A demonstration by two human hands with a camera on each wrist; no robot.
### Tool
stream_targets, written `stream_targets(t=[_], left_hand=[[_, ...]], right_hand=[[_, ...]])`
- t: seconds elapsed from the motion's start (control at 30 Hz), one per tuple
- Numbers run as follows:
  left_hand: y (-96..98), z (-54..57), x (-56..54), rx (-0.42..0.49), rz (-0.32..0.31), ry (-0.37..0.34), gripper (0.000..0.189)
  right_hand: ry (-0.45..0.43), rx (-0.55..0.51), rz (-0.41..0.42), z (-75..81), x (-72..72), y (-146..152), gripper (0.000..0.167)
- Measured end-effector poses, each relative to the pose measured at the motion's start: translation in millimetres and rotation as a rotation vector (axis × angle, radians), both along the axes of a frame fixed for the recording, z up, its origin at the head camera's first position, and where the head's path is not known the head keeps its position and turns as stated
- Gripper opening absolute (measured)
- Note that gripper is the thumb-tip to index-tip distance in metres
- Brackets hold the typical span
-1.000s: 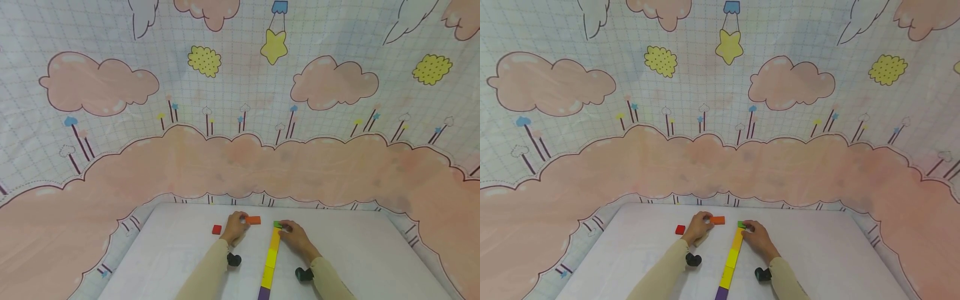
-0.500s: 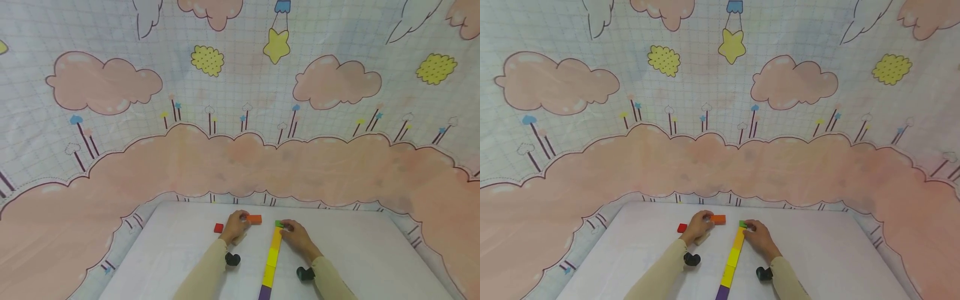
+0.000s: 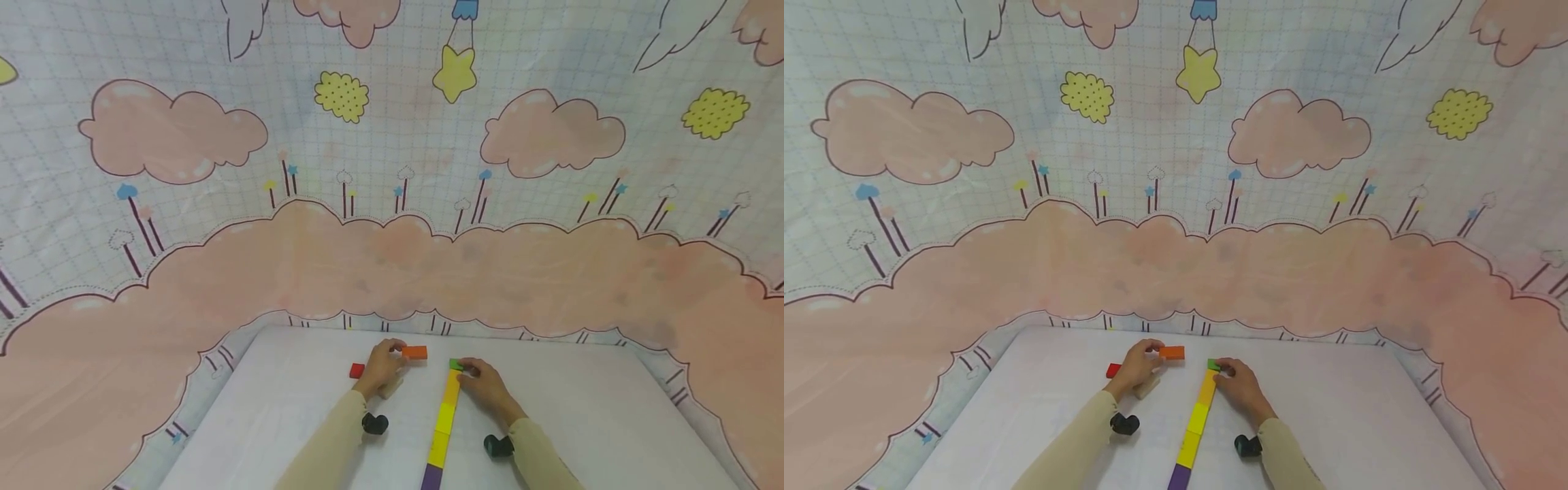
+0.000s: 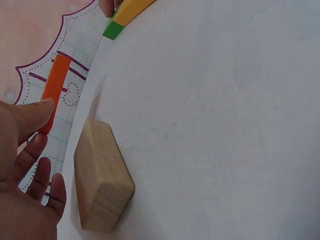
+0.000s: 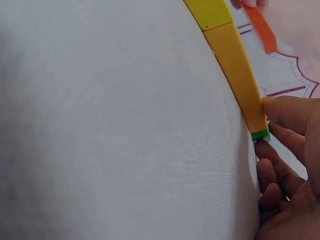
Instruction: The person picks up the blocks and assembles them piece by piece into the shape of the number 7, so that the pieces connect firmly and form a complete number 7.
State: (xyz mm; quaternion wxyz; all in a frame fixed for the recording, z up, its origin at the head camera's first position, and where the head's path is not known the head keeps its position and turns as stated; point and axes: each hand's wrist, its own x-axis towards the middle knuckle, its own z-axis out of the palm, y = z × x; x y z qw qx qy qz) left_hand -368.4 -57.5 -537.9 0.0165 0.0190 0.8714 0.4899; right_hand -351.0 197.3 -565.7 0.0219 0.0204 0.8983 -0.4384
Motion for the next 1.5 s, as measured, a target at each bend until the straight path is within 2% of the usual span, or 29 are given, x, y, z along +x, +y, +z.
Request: stream_targets(t=[0.4, 0.53, 0.77, 1.2, 1.5], left_hand=[[0.0, 3.7, 1.2, -0.025, -0.04, 0.055, 0.029], [-0.5, 1.2, 2.3, -0.022, -0.043, 0.05, 0.03], [-0.3, -4.3, 3.2, -0.025, -0.07, 0.091, 0.029], [6.7, -1.7, 3.6, -0.001, -0.058, 0.048, 0.03], [11.5, -6.5, 1.2, -0.006, -0.08, 0.069, 0.028]], right_hand=[[-0.007, -0.002, -0.009, -1.5, -1.5, -1, 0.035], [-0.008, -0.005, -0.006, -1.8, -1.6, -1, 0.035], [0.008, -0.012, 0.002, -0.4, 0.3, -1, 0.034], [-0.02, -0.03, -0.015, 3.8, -0.8, -1, 0.034], [-0.021, -0.015, -0.011, 1.7, 1.0, -1, 0.035]])
